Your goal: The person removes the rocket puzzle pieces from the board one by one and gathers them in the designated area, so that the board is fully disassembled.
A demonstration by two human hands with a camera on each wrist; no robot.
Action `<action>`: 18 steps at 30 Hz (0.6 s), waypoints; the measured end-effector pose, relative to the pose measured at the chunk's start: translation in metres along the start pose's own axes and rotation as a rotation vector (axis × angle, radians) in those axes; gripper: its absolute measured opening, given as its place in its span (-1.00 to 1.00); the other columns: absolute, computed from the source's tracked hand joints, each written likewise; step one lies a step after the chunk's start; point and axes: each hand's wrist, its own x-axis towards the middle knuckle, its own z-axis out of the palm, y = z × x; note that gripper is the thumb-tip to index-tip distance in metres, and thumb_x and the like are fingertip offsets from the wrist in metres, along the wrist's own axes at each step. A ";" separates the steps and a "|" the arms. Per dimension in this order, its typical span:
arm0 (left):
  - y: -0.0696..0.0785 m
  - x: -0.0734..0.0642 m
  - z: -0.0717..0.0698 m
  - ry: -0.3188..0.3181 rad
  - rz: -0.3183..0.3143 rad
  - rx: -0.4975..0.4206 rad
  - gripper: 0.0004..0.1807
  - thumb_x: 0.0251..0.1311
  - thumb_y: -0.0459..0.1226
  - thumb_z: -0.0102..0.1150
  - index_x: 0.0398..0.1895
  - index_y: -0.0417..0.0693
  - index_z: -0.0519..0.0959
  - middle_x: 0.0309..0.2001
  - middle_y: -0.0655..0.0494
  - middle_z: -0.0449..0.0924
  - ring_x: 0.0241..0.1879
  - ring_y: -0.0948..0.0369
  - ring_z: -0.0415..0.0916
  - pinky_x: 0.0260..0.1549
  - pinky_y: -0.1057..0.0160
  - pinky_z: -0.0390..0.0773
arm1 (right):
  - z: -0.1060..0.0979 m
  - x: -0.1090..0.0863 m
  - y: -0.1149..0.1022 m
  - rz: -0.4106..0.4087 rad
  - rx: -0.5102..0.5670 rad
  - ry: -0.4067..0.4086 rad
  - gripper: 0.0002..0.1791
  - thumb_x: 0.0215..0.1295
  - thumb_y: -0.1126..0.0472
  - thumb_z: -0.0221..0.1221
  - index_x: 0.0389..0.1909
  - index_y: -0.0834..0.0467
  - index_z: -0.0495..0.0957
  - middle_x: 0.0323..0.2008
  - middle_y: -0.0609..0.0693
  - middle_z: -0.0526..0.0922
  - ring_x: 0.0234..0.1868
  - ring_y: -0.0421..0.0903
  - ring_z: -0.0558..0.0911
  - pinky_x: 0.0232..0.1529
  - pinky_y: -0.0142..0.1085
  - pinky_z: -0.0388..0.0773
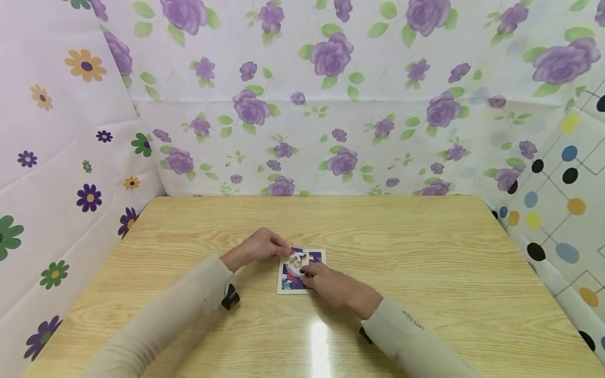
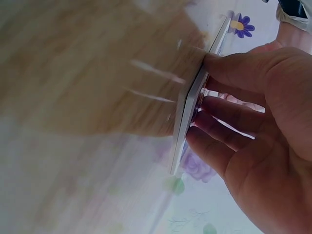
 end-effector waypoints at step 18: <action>-0.013 -0.014 -0.024 0.056 -0.022 -0.013 -0.87 0.31 -0.31 0.29 -0.19 -0.18 0.75 -0.26 0.08 0.70 -0.30 0.17 0.55 -0.20 0.17 0.57 | 0.001 -0.003 0.002 0.040 0.042 0.030 -0.62 0.51 0.26 0.10 0.28 0.26 0.51 0.38 0.31 0.31 0.37 0.24 0.32 0.25 0.01 0.41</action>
